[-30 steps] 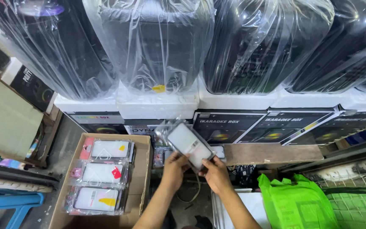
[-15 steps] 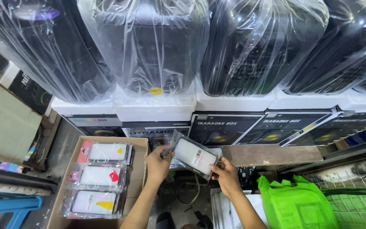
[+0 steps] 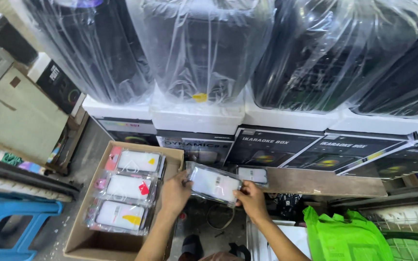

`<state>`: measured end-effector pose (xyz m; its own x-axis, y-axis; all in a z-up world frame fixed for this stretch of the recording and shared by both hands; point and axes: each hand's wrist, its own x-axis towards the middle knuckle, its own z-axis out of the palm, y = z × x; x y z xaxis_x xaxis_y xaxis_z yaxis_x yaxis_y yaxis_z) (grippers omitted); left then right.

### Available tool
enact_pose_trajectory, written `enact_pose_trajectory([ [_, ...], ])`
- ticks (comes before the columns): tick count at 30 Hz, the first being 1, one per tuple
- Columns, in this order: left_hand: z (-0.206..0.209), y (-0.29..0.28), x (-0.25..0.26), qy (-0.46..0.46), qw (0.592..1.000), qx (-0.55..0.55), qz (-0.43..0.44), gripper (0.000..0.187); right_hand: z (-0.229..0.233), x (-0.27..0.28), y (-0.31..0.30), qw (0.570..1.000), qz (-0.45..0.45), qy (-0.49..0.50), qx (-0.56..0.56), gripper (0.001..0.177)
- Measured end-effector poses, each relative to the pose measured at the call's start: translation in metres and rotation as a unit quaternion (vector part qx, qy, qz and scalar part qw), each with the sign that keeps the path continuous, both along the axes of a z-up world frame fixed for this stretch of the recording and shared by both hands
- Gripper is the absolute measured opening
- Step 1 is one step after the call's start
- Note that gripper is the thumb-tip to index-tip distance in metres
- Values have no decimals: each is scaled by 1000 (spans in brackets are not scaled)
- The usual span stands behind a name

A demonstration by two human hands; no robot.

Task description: Picking up and inspecting packaged mobile phone screen protectors from a cardboard box in a stockroom.

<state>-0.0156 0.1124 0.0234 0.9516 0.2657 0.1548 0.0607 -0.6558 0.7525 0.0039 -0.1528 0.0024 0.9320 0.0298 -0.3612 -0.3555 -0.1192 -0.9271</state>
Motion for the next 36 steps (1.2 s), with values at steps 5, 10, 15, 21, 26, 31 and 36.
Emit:
enact_pose_trajectory([
  [5,19,41,-22,49,997,-35,41,42,-17,3,45,997,51,-46,27,28],
  [10,-34,107,-36,24,995,-46,83,38,-33,-1,99,991,94,-41,81,34],
  [15,-27,167,-60,134,979,46,148,35,-57,-15,158,982,171,10,76,42],
  [21,-23,220,-90,219,946,151,187,34,-82,-38,232,971,210,98,66,39],
  [26,-28,241,-101,322,913,162,192,29,-112,-55,268,965,206,150,66,38],
  [31,-32,250,-106,355,898,190,178,34,-128,-65,288,963,182,182,82,42],
  [36,-49,253,-98,388,889,183,161,57,-124,-60,298,980,141,137,23,49],
])
